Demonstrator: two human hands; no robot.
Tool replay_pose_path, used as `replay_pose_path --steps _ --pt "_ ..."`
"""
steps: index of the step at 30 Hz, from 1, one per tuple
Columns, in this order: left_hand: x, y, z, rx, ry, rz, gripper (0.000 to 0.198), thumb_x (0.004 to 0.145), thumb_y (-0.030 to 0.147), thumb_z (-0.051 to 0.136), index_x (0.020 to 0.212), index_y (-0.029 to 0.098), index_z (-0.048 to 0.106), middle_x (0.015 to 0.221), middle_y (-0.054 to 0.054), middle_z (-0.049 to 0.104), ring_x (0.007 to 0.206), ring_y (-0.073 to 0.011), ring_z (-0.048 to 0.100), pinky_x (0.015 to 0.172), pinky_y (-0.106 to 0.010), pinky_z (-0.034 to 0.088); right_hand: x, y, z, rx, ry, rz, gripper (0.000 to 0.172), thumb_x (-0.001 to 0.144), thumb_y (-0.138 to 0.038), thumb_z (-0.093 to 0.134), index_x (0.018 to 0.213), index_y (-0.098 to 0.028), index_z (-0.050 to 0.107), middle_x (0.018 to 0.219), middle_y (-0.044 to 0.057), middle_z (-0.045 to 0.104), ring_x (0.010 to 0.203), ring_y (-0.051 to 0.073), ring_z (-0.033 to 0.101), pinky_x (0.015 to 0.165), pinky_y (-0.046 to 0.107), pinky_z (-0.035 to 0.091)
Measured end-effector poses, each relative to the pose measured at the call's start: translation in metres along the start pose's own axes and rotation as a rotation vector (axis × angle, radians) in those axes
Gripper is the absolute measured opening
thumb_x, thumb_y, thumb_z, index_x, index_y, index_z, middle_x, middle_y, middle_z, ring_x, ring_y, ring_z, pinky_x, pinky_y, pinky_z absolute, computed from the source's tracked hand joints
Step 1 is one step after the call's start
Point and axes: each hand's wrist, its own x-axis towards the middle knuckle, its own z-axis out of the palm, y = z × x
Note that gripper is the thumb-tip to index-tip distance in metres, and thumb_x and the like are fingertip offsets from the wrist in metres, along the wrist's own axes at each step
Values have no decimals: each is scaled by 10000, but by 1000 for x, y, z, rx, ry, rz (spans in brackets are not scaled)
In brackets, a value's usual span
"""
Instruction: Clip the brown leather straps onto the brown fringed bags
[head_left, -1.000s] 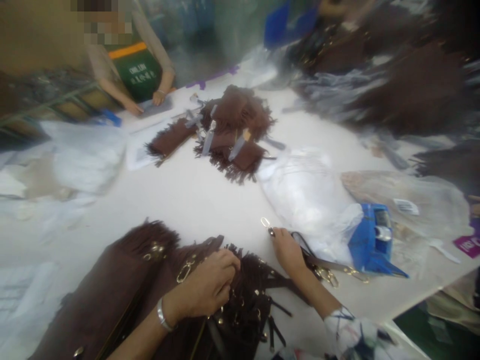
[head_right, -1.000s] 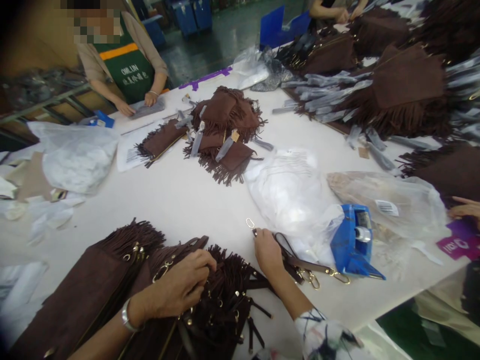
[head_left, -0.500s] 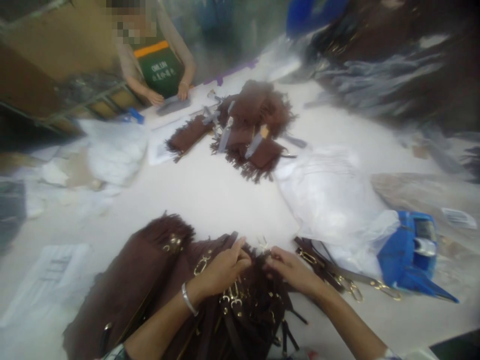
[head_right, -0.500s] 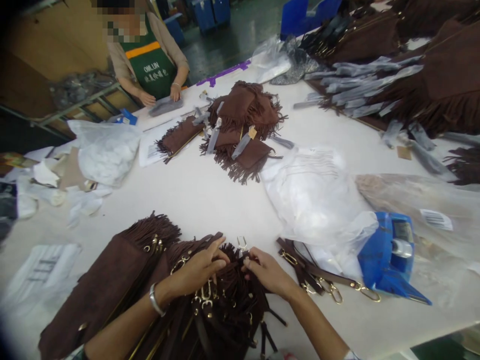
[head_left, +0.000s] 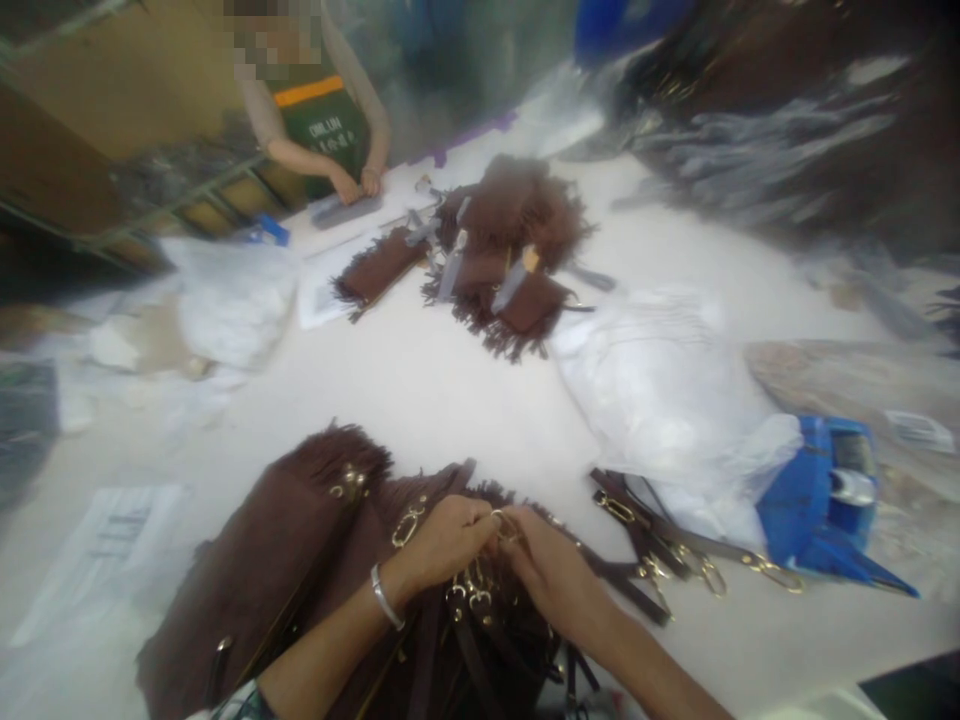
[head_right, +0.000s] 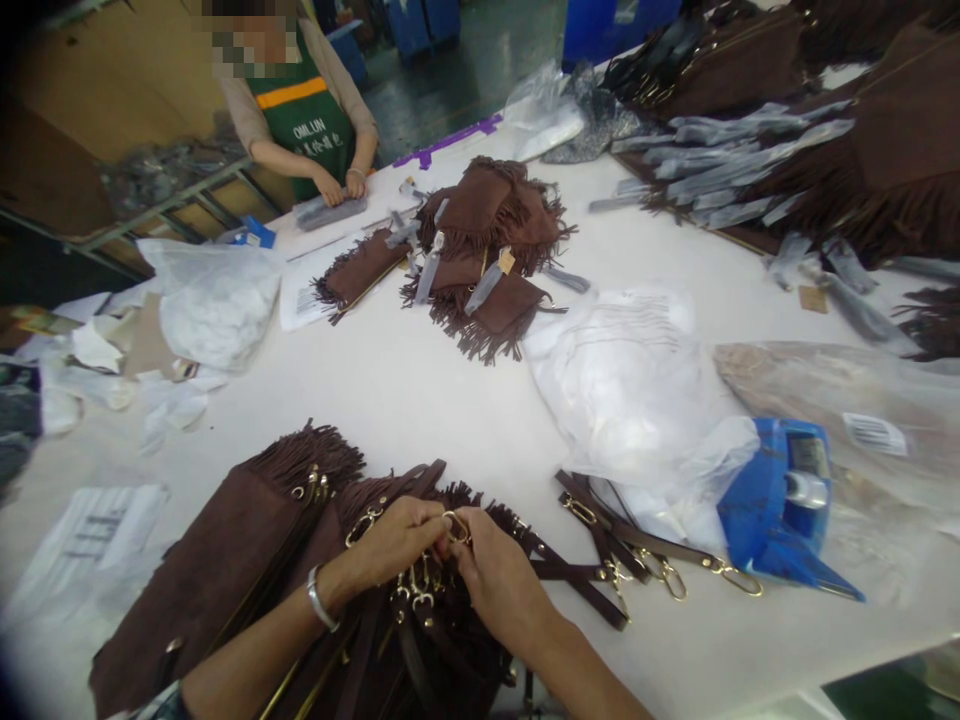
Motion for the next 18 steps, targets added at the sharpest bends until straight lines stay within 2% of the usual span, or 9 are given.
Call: replay_pose_path --steps 3,6,10,13,16,18 --pt "-1 4 0 9 -1 6 405 915 341 375 680 162 651 702 -5 662 683 -158 587 661 -255 427 0 1 15 -210 37 -5 286 977 -249 331 1222 -195 470 1092 93 614 949 203 619 842 356 498" --pt "-1 8 -2 2 -15 18 437 937 344 336 688 162 646 713 -8 663 703 -160 594 698 -258 432 3 10 27 -453 41 -7 343 962 -194 354 1299 -181 418 1117 120 604 956 223 621 813 344 520" --pt "0 11 -3 33 -36 40 460 969 353 289 716 169 627 715 -1 648 702 -150 588 707 -256 427 9 22 32 -650 3 -14 344 939 -169 395 1281 -171 434 1075 129 609 885 216 631 715 287 529" --pt "-3 11 -4 151 -16 60 438 982 361 272 760 178 602 724 -3 625 684 -146 564 671 -258 418 7 23 26 -616 -15 22 315 947 -176 377 1254 -172 445 1058 113 609 867 221 641 709 309 528" --pt "-9 11 -5 365 78 94 305 957 307 348 807 181 582 797 -26 618 733 -162 554 683 -270 416 0 22 19 -465 -18 69 294 962 -191 329 1225 -163 457 1049 103 614 884 219 645 758 337 514" --pt "-11 12 -5 505 94 101 238 926 245 392 807 179 588 842 -48 625 769 -177 563 713 -287 420 -6 24 20 -364 -39 78 285 962 -190 319 1195 -161 482 1047 102 619 908 209 638 790 327 493"
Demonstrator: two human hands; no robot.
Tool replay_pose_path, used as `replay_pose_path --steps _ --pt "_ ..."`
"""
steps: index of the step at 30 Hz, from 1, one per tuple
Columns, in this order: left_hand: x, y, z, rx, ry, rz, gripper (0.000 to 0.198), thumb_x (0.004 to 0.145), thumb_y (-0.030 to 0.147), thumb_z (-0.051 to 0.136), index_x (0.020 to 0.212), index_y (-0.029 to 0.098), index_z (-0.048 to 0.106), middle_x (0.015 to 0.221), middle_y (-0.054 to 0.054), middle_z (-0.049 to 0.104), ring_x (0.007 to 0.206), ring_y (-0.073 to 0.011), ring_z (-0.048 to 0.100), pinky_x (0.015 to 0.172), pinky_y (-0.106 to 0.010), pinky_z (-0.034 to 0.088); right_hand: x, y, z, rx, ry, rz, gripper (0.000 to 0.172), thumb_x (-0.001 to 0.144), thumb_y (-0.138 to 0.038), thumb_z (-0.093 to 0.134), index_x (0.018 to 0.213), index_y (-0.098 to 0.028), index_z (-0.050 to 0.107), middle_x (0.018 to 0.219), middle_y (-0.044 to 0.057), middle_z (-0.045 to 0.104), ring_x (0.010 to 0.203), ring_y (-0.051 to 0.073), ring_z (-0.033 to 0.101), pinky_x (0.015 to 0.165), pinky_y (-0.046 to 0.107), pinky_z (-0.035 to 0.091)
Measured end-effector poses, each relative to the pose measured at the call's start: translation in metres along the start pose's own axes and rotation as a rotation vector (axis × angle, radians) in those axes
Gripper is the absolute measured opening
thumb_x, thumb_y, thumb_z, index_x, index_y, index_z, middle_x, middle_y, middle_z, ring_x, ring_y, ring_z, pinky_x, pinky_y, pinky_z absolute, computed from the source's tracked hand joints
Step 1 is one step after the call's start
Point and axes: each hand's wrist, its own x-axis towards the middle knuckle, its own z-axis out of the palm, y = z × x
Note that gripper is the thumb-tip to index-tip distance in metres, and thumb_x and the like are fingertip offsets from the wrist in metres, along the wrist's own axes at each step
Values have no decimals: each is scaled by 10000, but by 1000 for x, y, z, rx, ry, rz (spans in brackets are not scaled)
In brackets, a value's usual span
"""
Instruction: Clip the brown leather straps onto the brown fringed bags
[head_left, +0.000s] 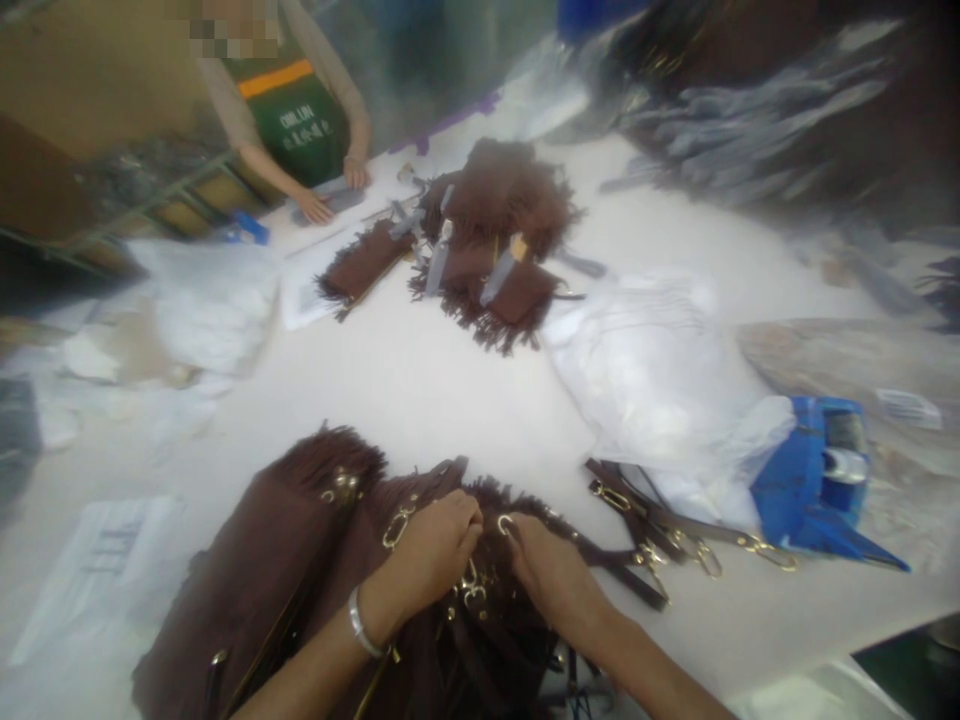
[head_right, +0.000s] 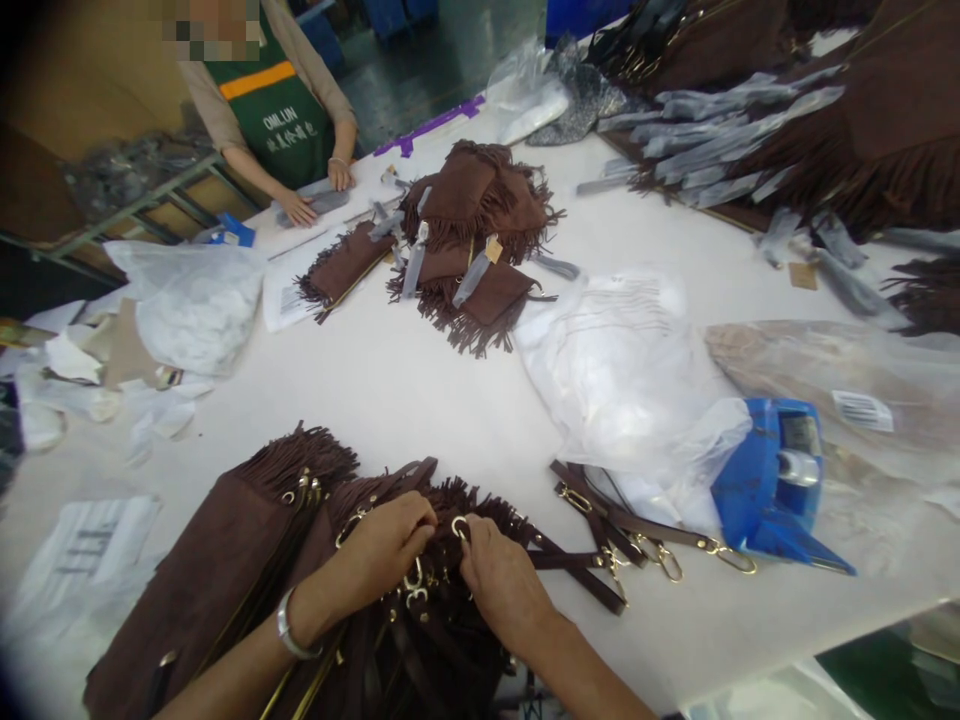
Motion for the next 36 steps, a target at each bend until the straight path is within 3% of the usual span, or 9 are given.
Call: replay_pose_path --steps 6,11,15,20,25,29,36 --pt "12 1 -9 147 -232 92 225 832 155 481 696 186 658 757 -44 679 764 -201 611 761 -312 430 -11 -1 10 143 -80 34 254 942 -192 342 1101 -154 536 975 95 640 899 206 636 779 302 445" --pt "20 -6 -20 -106 -331 221 157 799 171 551 809 223 699 833 18 704 798 -149 626 755 -232 433 -16 5 2 223 -93 49 225 954 -234 337 1025 -178 543 906 67 630 828 189 621 742 291 432" --pt "19 -9 -23 -190 -463 268 286 798 114 490 923 246 711 905 24 724 843 -136 650 800 -216 440 -18 8 -1 263 -125 24 218 962 -267 334 955 -184 535 861 57 620 783 182 600 705 283 424" --pt "15 -6 -14 94 -325 126 340 784 101 434 973 226 688 909 -54 719 864 -229 649 797 -332 462 -20 9 5 308 -158 34 216 962 -277 339 950 -176 530 871 70 632 806 191 608 721 292 425" --pt "13 -3 -13 141 -310 93 275 785 109 437 890 205 671 902 -70 667 842 -211 621 789 -324 468 -16 6 6 307 -145 63 209 955 -253 336 953 -171 528 884 78 633 809 193 612 718 293 418" --pt "21 -7 -15 130 -372 142 232 805 167 477 905 196 684 960 -75 651 881 -203 615 841 -311 463 -9 -1 2 298 -146 70 213 959 -248 330 947 -172 528 876 72 628 778 180 607 702 279 410" --pt "39 -12 -13 156 -575 143 217 797 256 542 895 193 726 898 -73 710 864 -235 638 790 -313 462 -4 -5 1 243 -159 72 204 947 -213 337 997 -166 529 922 84 631 823 195 618 707 285 399"
